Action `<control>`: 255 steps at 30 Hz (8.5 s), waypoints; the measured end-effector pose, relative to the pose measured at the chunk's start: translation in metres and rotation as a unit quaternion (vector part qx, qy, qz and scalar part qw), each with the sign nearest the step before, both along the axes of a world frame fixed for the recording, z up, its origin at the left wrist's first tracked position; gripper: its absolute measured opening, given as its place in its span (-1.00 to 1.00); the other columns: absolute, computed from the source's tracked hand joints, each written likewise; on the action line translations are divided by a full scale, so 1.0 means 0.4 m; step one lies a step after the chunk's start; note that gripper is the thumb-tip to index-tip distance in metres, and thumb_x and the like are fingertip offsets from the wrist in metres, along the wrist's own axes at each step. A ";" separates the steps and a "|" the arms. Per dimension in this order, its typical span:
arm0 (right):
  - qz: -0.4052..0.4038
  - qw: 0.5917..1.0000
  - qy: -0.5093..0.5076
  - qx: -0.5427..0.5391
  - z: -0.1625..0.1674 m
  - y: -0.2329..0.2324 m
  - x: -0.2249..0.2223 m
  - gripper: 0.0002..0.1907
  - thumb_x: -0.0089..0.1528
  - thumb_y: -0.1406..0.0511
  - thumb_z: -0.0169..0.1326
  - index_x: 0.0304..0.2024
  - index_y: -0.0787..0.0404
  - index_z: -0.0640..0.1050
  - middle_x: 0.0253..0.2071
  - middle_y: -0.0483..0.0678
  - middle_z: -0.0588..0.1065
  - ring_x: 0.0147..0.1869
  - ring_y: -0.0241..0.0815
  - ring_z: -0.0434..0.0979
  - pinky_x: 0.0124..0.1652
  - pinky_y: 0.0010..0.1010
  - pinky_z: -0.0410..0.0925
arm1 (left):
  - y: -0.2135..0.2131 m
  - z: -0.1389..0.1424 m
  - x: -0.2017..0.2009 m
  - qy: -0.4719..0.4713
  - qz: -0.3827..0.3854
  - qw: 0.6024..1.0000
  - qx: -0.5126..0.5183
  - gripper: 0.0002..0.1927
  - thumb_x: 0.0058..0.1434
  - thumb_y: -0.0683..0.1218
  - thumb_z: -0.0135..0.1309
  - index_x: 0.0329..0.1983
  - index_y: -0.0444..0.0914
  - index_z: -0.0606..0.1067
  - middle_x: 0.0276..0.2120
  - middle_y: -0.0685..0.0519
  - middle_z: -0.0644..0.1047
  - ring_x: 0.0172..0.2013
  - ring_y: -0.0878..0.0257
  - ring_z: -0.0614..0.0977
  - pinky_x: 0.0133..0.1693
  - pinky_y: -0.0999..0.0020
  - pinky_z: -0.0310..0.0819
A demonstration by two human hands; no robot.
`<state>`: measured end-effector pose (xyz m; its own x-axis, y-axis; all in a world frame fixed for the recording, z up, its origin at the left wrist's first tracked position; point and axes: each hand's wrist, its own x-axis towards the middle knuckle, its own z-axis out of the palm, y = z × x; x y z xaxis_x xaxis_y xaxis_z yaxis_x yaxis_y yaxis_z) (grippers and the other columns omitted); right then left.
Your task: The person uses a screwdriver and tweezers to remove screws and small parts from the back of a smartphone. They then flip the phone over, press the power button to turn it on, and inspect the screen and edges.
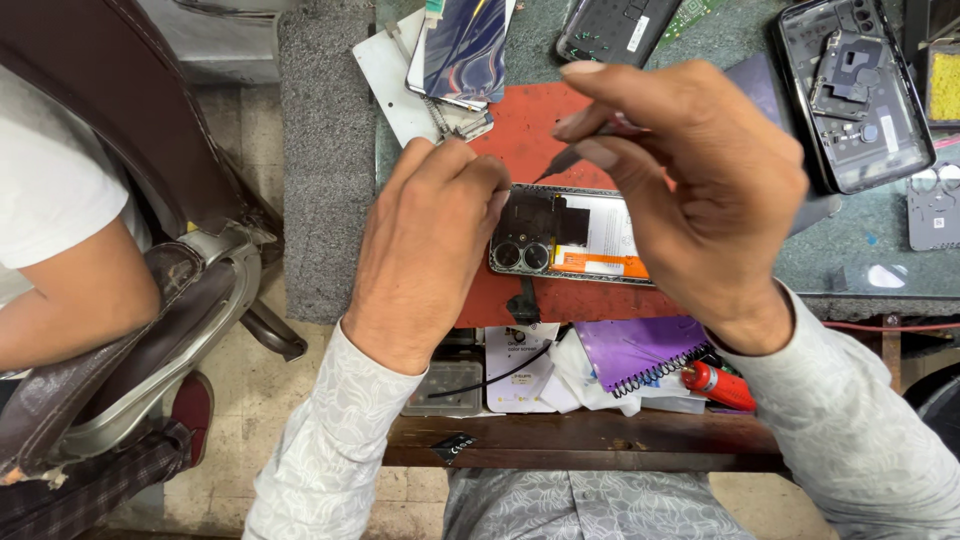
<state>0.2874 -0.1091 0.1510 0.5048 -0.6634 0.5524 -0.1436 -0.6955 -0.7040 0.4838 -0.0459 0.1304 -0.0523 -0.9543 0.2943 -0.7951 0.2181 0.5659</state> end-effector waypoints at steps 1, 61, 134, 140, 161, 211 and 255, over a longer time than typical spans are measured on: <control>-0.002 1.000 -0.008 0.009 -0.001 0.001 -0.014 -0.67 0.46 0.71 0.08 0.22 0.42 0.46 -0.02 0.09 0.46 0.06 -0.16 0.66 0.07 -0.49 0.56 | -0.005 0.001 -0.006 -0.016 -0.002 1.000 0.004 -0.88 0.22 -0.23 0.19 -0.19 -0.34 0.54 -0.24 -0.05 0.49 -0.13 -0.02 0.51 -0.14 0.06 0.46; -0.247 0.923 0.273 -0.114 -0.046 -0.019 -0.361 -0.64 0.30 0.52 0.17 0.15 0.23 0.58 -0.15 0.05 0.58 -0.14 0.04 0.52 -0.14 -0.17 0.38 | -0.376 -0.056 -0.172 -0.001 -0.090 0.989 -0.115 -0.93 0.19 -0.24 0.27 -0.29 -0.31 0.60 -0.39 -0.12 0.62 -0.34 -0.05 0.70 -0.30 0.09 0.56; -0.099 0.881 0.317 -0.336 -0.019 -0.030 -0.273 -0.62 0.23 0.29 0.14 0.10 0.19 0.58 0.16 0.08 0.55 -0.03 -0.11 0.69 -0.23 -0.39 0.50 | 0.043 -0.011 -0.356 0.760 -0.006 0.625 0.181 -0.39 0.40 -0.13 -0.02 0.45 -0.35 0.10 0.40 -0.22 0.28 0.39 0.04 0.36 0.42 0.07 0.20; -0.101 0.894 0.290 -0.326 0.012 0.015 -0.266 -0.64 0.22 0.34 0.15 0.08 0.20 0.61 0.15 0.14 0.56 -0.12 -0.10 0.67 -0.26 -0.37 0.50 | 0.029 -0.048 -0.366 0.751 0.010 0.652 0.101 -0.27 0.39 -0.12 0.06 0.51 -0.39 0.03 0.41 -0.24 0.23 0.36 0.04 0.36 0.39 0.06 0.24; -0.078 0.985 0.139 -0.067 -0.007 0.037 -0.233 -0.67 0.12 0.46 0.27 -0.04 0.30 0.60 -0.11 -0.01 0.60 -0.12 -0.06 0.64 -0.18 -0.30 0.48 | -0.048 -0.014 -0.195 0.560 0.017 0.821 0.114 0.22 0.20 -0.22 0.23 0.57 -0.09 -0.46 0.12 -0.30 0.49 0.10 0.01 0.64 0.14 0.13 0.59; -0.069 0.983 0.152 -0.072 0.007 0.016 -0.219 -0.81 0.08 0.42 0.34 -0.32 0.31 0.57 -0.34 -0.05 0.53 -0.29 -0.10 0.51 -0.32 -0.30 0.38 | -0.076 0.018 -0.211 0.410 -0.014 0.906 0.106 0.18 0.11 -0.16 0.42 0.56 -0.09 -0.18 0.08 -0.14 0.46 0.19 0.05 0.64 0.21 0.12 0.63; -0.188 0.973 0.082 -0.106 0.128 0.063 -0.172 -0.87 0.22 0.44 0.33 -0.29 0.33 0.59 -0.32 -0.01 0.57 -0.24 -0.13 0.56 -0.24 -0.42 0.34 | 0.007 0.076 -0.254 0.268 -0.061 0.961 -0.013 0.01 0.16 -0.19 0.38 0.52 -0.08 0.00 0.04 -0.05 0.42 -0.01 0.09 0.66 -0.09 0.21 0.67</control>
<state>0.2187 -0.0841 0.2022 0.3413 -0.6989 0.6285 -0.5151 -0.6984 -0.4969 0.3822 -0.0430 0.1609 0.0022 -0.9426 0.3339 -0.3590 0.3109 0.8800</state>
